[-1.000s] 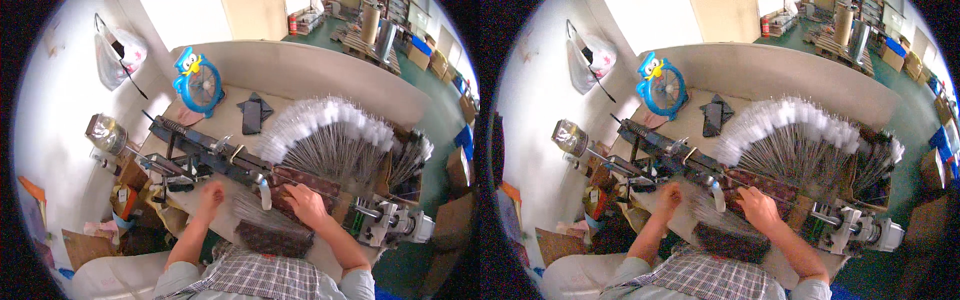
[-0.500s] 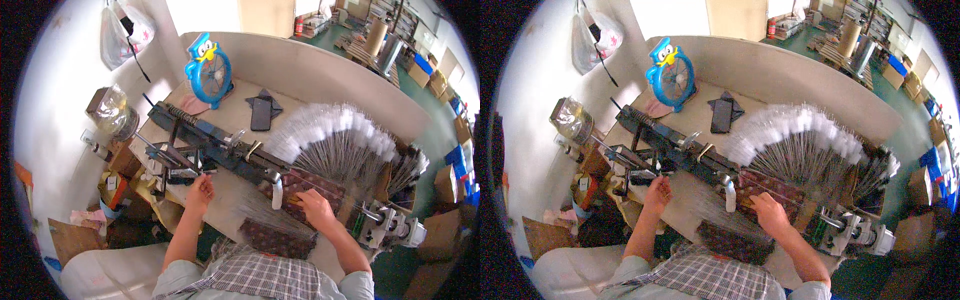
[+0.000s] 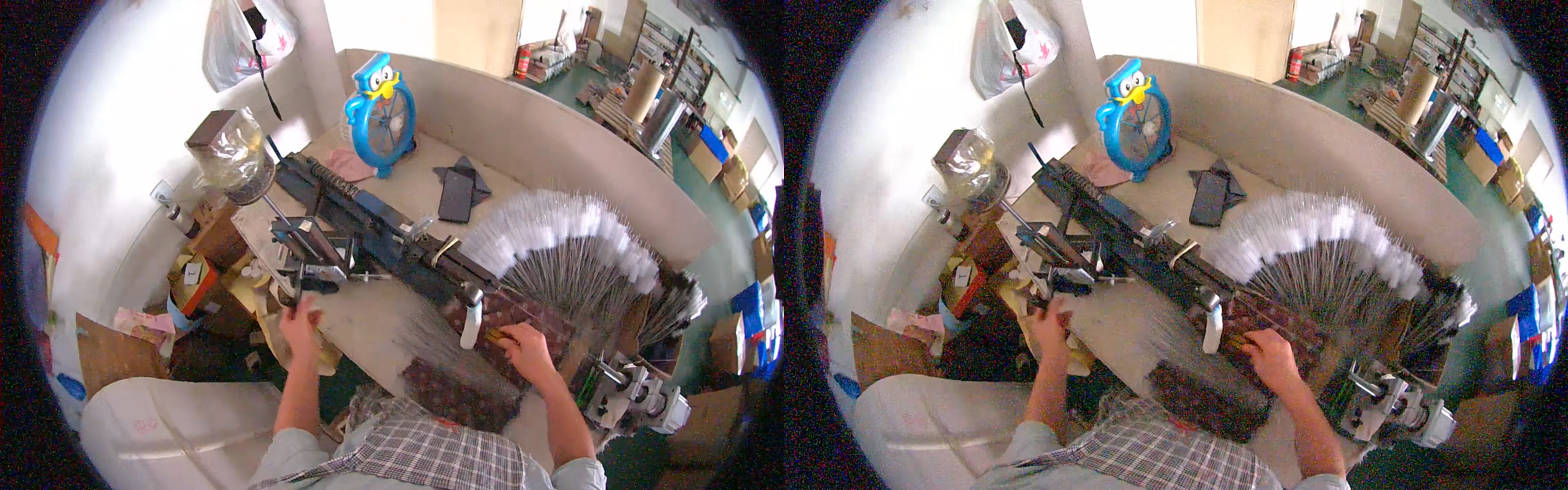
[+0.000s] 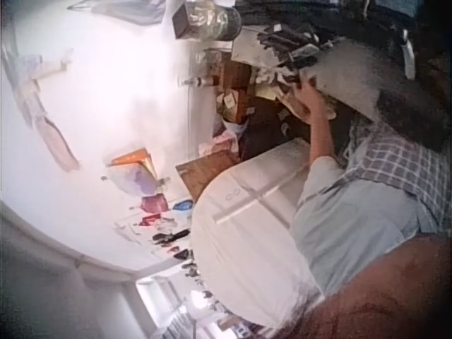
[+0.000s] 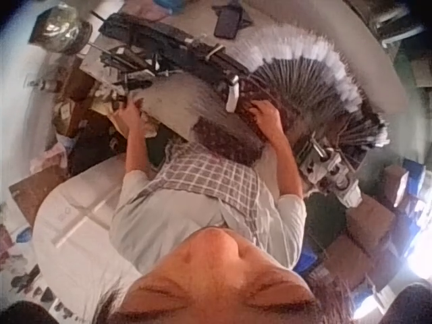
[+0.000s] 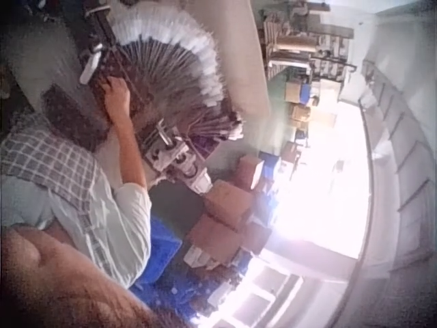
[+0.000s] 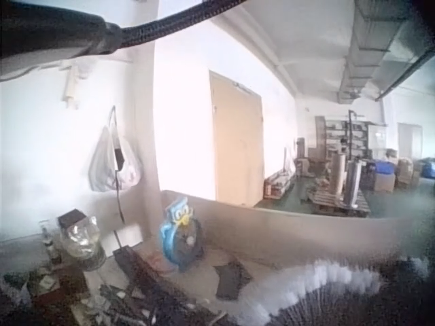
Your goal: Assembling white brush heads onto metal rods using a specialized manual assembly jig.
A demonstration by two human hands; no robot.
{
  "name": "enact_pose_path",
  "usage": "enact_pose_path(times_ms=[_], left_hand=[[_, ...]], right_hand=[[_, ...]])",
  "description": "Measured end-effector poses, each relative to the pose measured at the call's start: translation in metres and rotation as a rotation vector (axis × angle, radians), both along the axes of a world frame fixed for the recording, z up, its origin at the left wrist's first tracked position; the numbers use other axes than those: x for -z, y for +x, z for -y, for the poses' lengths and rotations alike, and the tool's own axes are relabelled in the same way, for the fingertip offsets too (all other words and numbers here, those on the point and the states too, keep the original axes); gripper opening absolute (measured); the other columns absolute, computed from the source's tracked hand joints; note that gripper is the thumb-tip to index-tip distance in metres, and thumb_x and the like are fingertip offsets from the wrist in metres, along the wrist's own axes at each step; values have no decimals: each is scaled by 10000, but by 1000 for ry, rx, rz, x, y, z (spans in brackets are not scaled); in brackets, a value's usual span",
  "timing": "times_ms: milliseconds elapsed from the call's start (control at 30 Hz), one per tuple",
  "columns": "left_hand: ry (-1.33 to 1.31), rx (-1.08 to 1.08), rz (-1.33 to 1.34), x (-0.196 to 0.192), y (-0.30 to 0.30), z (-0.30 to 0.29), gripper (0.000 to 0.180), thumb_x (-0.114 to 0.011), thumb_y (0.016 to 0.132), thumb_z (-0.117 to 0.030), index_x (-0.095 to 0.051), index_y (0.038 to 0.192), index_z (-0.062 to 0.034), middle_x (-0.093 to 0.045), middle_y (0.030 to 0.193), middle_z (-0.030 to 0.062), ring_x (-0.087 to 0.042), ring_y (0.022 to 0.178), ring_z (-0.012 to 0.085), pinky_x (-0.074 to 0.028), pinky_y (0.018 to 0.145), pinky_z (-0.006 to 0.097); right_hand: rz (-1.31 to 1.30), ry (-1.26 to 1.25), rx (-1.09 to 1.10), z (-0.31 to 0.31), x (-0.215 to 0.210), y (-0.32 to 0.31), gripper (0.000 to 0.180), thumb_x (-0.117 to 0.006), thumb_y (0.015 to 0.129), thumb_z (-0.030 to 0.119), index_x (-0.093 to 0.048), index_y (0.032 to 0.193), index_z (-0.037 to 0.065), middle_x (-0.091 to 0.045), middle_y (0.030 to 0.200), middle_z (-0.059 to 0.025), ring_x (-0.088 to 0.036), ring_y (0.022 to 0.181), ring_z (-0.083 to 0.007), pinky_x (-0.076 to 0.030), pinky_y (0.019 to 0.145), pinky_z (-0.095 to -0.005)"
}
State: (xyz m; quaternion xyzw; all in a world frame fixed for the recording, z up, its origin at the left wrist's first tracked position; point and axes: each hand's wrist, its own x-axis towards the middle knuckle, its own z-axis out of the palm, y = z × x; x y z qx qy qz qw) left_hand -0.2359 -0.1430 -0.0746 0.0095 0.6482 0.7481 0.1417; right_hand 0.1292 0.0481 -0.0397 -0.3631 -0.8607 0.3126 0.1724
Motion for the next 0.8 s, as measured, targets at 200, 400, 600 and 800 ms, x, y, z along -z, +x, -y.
enact_pose_path(times_ms=[200, 400, 600, 800], left_hand=[[86, 439, 527, -11, 44, -49, 409, -648, 806, -411, -555, 968, -47, -638, 823, 80, -578, 657, 155, -452, 565, 283], [74, 549, 575, -7, 25, -81, 294, -631, 832, -346, -607, 864, -56, -617, 748, 43, -577, 639, 137, -460, 577, 295], [183, 522, 536, -5, 36, -78, 194, -633, 835, -256, -600, 854, -66, -608, 717, 37, -573, 620, 134, -472, 573, 274], [74, 369, 443, -11, 48, -87, 114, -604, 816, -178, -598, 791, -66, -584, 680, 35, -538, 580, 122, -433, 534, 238]], right_hand=[[-94, -138, 66, 5, 4, 0, 226, -669, 758, 94, -616, 964, 15, -580, 823, -137, -599, 722, -296, -496, 659, -380], [-34, -52, 42, 7, 3, 1, 199, -614, 808, 16, -599, 1003, -16, -560, 852, -108, -607, 587, -156, -491, 531, -278], [-1, -382, 172, 16, -32, -1, 236, -656, 757, 55, -617, 985, 10, -597, 837, -127, -611, 735, -271, -501, 659, -338], [-93, 125, 9, 21, -94, 8, 258, -704, 678, 27, -637, 926, 47, -625, 838, -119, -610, 810, -295, -505, 706, -355]])
